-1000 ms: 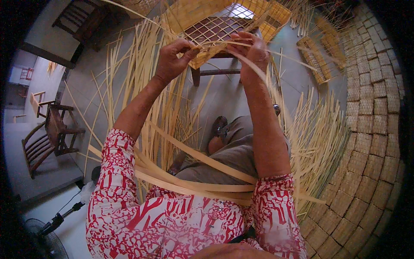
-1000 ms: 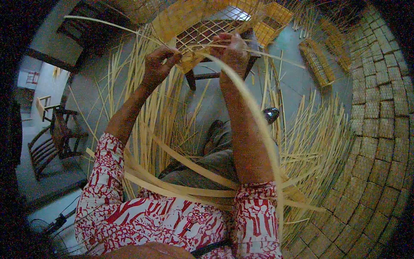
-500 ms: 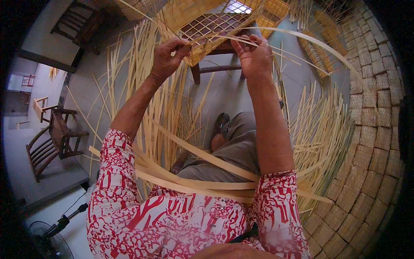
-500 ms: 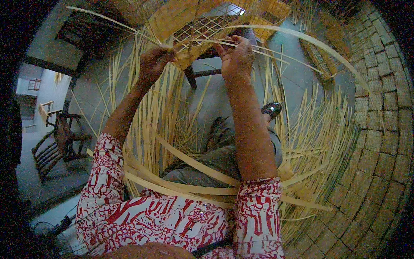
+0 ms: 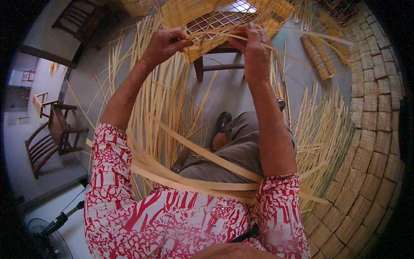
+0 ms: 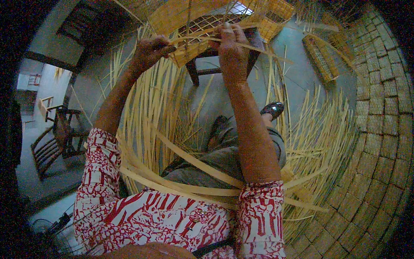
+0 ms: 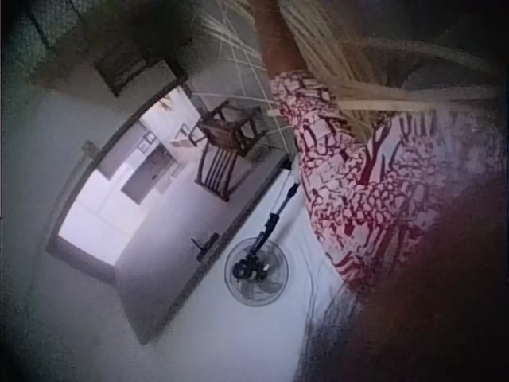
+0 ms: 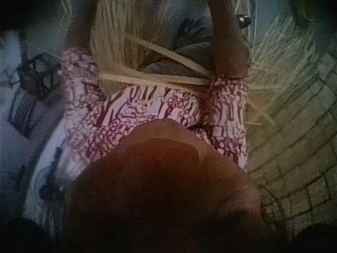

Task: The person weaves a basket by hand, interlacing thin bamboo strips into a circular frame. They repeatedly pull and tuck the strips to form a tight pattern.

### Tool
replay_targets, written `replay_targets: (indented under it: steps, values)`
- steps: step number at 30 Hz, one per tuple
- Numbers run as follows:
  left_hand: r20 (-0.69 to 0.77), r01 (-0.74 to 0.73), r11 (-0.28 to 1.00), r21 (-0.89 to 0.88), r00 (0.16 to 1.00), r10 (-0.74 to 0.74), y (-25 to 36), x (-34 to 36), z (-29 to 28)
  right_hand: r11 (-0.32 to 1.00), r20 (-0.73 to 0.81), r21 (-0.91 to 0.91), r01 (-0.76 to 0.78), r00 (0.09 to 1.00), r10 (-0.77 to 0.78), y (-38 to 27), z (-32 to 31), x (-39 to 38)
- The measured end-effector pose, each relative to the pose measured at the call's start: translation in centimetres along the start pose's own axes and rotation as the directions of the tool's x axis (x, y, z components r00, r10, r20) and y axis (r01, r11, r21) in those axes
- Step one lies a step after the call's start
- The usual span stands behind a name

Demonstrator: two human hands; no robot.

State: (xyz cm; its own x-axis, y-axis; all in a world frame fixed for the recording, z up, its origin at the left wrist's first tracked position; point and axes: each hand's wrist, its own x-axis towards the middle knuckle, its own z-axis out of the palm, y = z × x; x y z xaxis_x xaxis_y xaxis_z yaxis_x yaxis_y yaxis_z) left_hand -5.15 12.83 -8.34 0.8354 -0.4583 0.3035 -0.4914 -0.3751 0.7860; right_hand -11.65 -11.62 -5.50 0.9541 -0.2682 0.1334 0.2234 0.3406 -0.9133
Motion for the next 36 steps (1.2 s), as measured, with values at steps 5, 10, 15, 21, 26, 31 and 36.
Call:
replay_targets:
  steps: [5, 10, 15, 21, 26, 31, 36]
  values:
    - [0.096, -0.027, 0.999, -0.041, 0.995, 0.031, -0.6, 0.4, -0.6, 0.992, 0.156, -0.059, 0.113, 0.982, -0.103, 0.1, -0.3, -0.1]
    - [0.233, -0.014, 0.99, 0.14, 0.972, -0.019, 0.2, 1.4, -2.6, 0.965, 0.31, -0.222, 0.137, 0.949, -0.063, 0.2, 0.6, -0.8]
    - [0.178, 0.096, 0.987, 0.129, 0.977, -0.118, 0.7, 0.5, -3.7, 0.911, 0.046, 0.011, -0.413, 0.91, 0.412, 2.7, -3.3, 0.6]
    - [-0.207, 0.075, 0.986, -0.147, 0.973, -0.105, 0.4, -1.6, -1.1, 0.825, 0.195, 0.452, -0.339, 0.94, 0.279, 4.4, -5.1, 7.3]
    - [-0.28, -0.068, 0.996, -0.054, 0.959, 0.05, -2.2, -2.6, -0.8, 0.749, 0.067, 0.614, -0.248, 0.962, 0.263, 6.7, -4.1, 7.6]
    - [-0.281, 0.039, 0.998, -0.046, 0.958, -0.051, -1.4, -3.2, -0.2, 0.772, 0.11, 0.578, -0.263, 0.963, 0.245, 8.4, -4.5, 7.8]
    - [-0.494, -0.025, 0.99, 0.141, 0.865, 0.093, -2.3, -4.3, -0.8, 0.789, -0.066, 0.523, -0.323, 0.907, 0.415, 6.4, -2.0, 5.5]
